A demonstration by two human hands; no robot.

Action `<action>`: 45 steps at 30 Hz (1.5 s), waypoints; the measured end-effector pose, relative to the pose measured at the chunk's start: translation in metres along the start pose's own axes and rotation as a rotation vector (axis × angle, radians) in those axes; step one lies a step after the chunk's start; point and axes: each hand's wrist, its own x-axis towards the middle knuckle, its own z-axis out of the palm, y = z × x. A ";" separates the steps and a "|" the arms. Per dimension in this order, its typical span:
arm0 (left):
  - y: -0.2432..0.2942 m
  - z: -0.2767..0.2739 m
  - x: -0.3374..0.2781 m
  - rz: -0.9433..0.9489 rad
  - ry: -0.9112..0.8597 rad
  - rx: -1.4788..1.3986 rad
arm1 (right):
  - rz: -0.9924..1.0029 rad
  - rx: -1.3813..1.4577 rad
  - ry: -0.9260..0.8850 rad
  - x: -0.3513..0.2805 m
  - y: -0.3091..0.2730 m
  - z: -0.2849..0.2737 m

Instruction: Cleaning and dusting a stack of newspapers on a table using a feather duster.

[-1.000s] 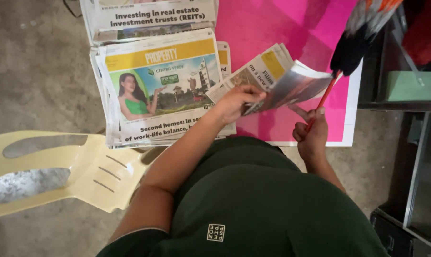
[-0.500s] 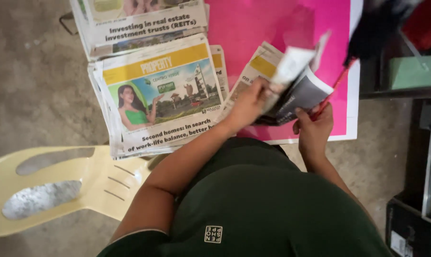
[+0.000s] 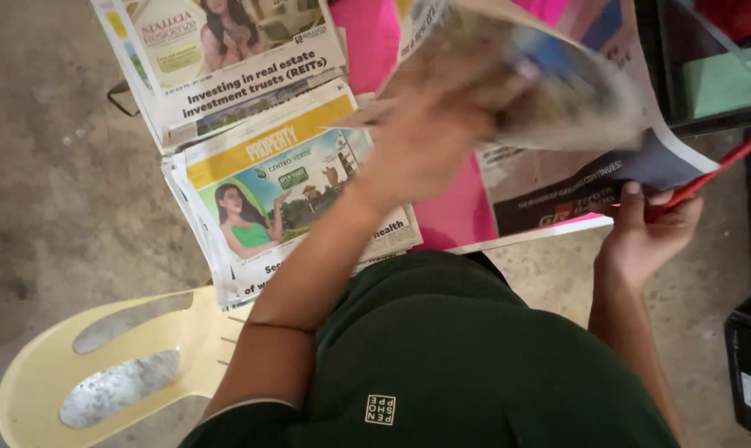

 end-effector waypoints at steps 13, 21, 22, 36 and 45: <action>-0.038 0.211 -0.207 -0.363 -0.998 0.259 | -0.259 0.093 -0.135 0.024 -0.086 -0.003; -0.015 0.146 -0.144 -0.593 -0.348 -1.865 | -0.150 0.449 -0.093 0.015 -0.111 0.047; -0.014 0.140 -0.140 -0.588 -0.340 -1.854 | -0.153 0.458 -0.102 0.016 -0.083 0.050; -0.115 0.061 -0.156 -0.999 0.951 -0.964 | 0.402 0.189 -0.423 -0.028 -0.012 0.121; -0.263 -0.040 -0.214 -1.056 1.332 -0.739 | 0.236 -0.624 -0.372 -0.062 0.099 0.054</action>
